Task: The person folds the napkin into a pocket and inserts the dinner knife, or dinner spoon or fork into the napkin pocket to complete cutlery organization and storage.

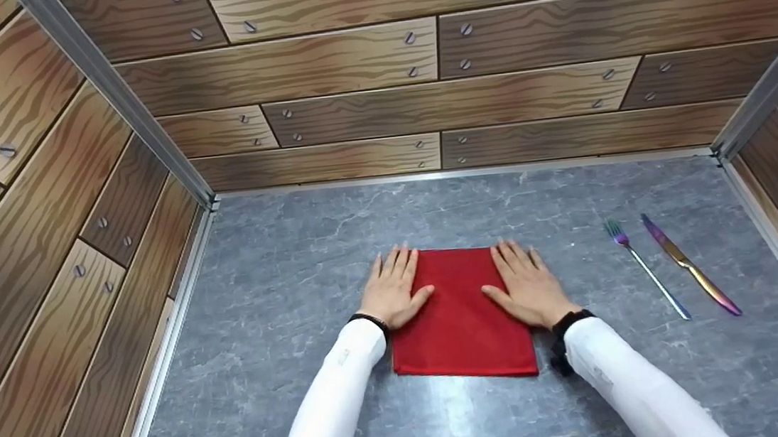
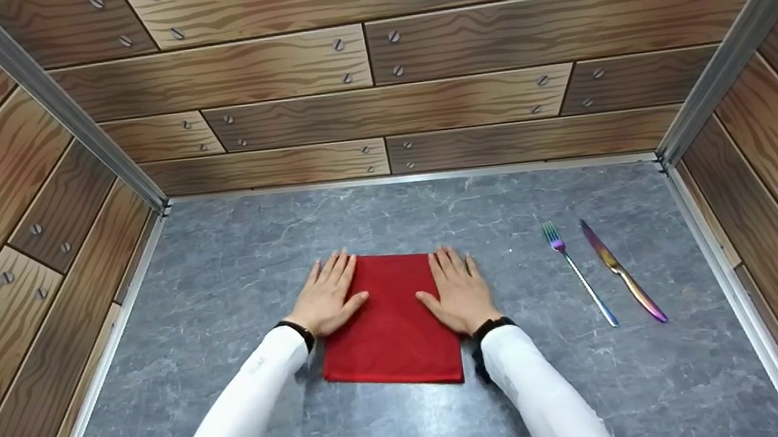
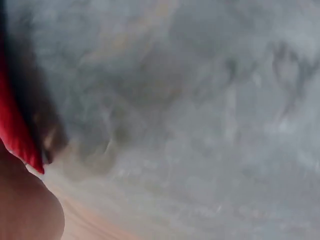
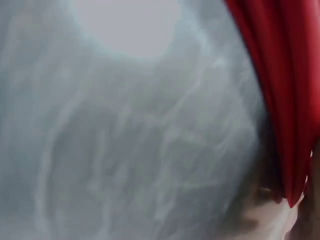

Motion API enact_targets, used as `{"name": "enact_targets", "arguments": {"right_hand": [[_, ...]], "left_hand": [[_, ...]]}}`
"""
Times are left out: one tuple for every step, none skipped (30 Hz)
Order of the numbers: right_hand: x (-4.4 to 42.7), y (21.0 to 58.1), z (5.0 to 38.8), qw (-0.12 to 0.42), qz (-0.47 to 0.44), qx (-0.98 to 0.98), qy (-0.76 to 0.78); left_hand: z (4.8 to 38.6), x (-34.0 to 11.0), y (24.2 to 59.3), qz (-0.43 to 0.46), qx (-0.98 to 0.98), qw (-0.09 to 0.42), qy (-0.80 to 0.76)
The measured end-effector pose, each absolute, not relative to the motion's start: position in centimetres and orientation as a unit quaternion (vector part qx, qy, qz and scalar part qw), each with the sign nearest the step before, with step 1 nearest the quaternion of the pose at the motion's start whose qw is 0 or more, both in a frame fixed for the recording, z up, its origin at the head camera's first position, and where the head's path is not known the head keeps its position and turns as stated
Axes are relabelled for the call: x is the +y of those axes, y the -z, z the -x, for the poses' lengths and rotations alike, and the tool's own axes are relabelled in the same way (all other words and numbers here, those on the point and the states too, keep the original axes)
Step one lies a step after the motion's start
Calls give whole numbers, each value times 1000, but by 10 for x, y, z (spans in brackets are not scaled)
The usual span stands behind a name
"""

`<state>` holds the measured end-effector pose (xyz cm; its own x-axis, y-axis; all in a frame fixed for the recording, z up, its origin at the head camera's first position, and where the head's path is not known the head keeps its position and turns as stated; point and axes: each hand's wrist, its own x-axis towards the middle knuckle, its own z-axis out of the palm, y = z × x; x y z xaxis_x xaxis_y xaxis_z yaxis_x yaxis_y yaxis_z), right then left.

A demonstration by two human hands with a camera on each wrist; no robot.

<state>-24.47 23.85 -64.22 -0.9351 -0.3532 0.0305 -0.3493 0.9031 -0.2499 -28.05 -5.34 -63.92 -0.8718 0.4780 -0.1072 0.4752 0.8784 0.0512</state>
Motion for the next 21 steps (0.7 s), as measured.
{"name": "enact_targets", "arguments": {"right_hand": [[237, 640, 242, 4, 180, 975, 131], [236, 638, 239, -2, 182, 974, 132], [235, 637, 235, -6, 184, 974, 134], [233, 635, 230, -7, 186, 973, 137], [231, 634, 224, -7, 189, 972, 139], [229, 633, 217, -6, 194, 971, 142], [227, 633, 209, -2, 198, 970, 145], [226, 634, 201, 4, 201, 968, 148], [224, 635, 192, 12, 205, 967, 150], [223, 637, 184, 17, 212, 965, 152], [223, 639, 177, 21, 218, 964, 148], [223, 641, 170, 23, 225, 963, 145], [223, 643, 164, 24, 230, 962, 141], [224, 645, 160, 22, 237, 962, 137], [225, 646, 156, 16, 243, 961, 134], [225, 648, 154, 9, 248, 960, 131], [226, 649, 152, 4, 251, 960, 126], [227, 651, 151, -2, 253, 959, 126], [228, 652, 150, -6, 254, 959, 125], [229, 653, 149, -9, 256, 959, 125], [230, 654, 149, -9, 256, 958, 126]], "left_hand": [[278, -54, 636, -256, 965, 52, -9], [275, -55, 634, -267, 963, 47, -5], [271, -56, 631, -280, 959, 42, -2], [266, -57, 630, -294, 955, 38, 3], [260, -59, 629, -308, 951, 36, 6], [253, -61, 629, -322, 946, 37, 7], [246, -63, 629, -335, 941, 39, 11], [239, -66, 630, -348, 937, 40, 16], [232, -68, 631, -360, 932, 39, 19], [225, -71, 633, -372, 927, 36, 22], [219, -74, 635, -382, 923, 34, 24], [214, -76, 637, -392, 919, 29, 27], [209, -79, 639, -400, 916, 24, 30], [206, -81, 642, -408, 912, 18, 32], [203, -83, 644, -413, 910, 14, 32], [200, -85, 647, -416, 909, 11, 33], [199, -86, 649, -419, 907, 8, 34], [198, -87, 652, -421, 907, 4, 35], [197, -88, 655, -422, 906, 1, 37], [197, -89, 657, -422, 906, -1, 38], [197, -90, 659, -421, 906, -2, 39]]}}
